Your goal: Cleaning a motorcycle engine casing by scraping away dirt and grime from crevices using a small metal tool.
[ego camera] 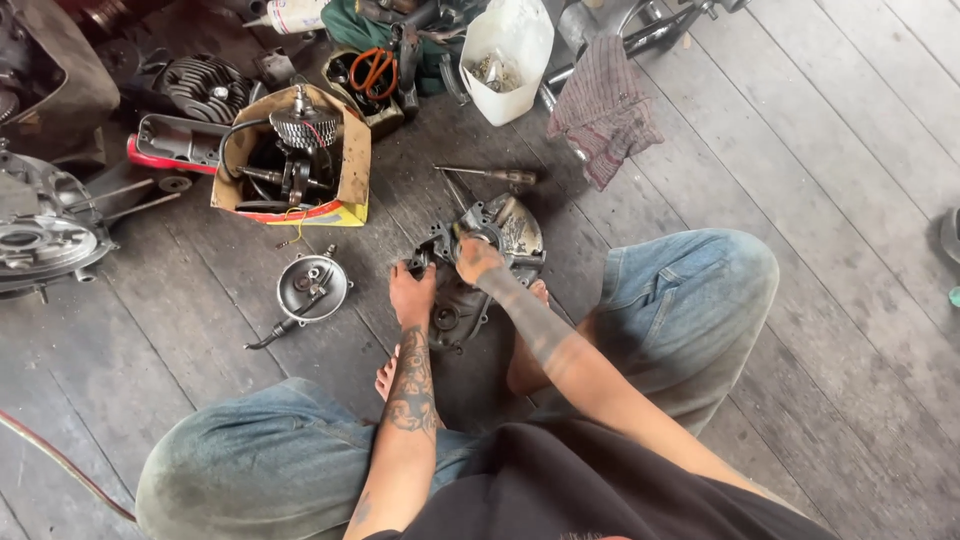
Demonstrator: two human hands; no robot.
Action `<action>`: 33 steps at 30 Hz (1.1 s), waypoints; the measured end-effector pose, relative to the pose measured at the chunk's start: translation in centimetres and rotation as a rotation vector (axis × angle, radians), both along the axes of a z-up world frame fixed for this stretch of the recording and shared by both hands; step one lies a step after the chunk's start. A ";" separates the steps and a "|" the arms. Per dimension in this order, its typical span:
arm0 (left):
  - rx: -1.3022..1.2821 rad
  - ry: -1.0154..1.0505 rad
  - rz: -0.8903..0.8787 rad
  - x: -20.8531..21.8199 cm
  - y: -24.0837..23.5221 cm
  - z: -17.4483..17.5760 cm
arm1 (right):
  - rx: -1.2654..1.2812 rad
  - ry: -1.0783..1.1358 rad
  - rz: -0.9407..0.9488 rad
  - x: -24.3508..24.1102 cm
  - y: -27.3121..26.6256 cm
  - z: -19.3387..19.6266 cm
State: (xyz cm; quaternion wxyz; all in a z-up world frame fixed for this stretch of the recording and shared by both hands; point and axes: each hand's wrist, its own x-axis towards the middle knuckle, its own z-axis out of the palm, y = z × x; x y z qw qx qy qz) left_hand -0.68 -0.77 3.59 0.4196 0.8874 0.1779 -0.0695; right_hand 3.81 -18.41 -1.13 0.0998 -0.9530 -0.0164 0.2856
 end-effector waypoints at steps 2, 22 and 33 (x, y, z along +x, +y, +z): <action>0.001 -0.009 0.022 0.2 -0.1 -0.4 | -0.197 0.034 0.304 -0.3 -0.7 3.0; 0.009 -0.128 -0.006 -0.2 0.2 -2.3 | 0.076 0.056 -0.277 10.2 0.5 -18.2; -0.030 -0.084 -0.006 -0.6 0.3 -0.7 | 0.141 0.072 -0.294 2.6 0.5 -8.2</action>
